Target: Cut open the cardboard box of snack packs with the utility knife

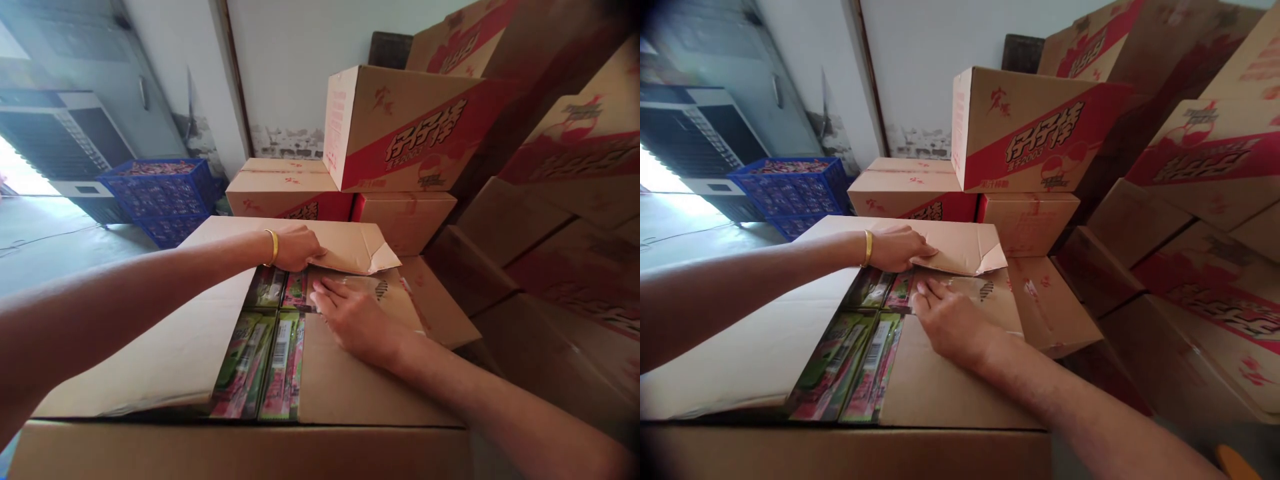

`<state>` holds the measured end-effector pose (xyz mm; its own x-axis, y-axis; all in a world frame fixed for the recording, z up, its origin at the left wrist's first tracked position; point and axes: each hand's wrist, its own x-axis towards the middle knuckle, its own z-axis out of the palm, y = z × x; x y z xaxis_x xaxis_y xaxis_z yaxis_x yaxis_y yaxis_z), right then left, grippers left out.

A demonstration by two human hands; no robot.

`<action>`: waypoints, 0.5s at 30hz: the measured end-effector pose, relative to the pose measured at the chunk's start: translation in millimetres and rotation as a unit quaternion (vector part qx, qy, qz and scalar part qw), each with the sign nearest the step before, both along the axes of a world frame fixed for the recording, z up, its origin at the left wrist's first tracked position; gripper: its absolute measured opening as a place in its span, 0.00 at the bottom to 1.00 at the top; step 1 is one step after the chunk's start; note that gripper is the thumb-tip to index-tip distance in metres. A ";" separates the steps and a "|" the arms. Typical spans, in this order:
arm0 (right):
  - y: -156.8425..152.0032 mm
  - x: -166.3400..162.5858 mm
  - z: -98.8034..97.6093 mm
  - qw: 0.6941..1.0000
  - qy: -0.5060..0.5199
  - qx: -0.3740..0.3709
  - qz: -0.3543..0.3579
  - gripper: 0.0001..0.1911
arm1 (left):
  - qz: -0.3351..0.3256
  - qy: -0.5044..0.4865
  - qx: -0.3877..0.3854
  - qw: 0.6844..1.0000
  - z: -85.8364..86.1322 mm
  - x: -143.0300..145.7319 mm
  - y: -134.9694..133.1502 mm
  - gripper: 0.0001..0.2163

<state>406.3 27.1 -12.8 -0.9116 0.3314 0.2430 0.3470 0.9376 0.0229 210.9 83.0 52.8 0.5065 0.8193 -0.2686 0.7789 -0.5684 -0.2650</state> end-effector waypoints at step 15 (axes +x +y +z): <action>58.8 4.0 8.2 0.973 0.076 0.096 -0.197 0.17 | 0.058 -0.066 0.089 0.992 -24.5 12.3 -25.2 0.17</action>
<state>410.4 85.9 -4.6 -0.6728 0.5825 0.4562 0.6908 0.7153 0.1054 223.2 57.8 28.3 0.4276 0.9025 -0.0517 0.8705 -0.4265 -0.2455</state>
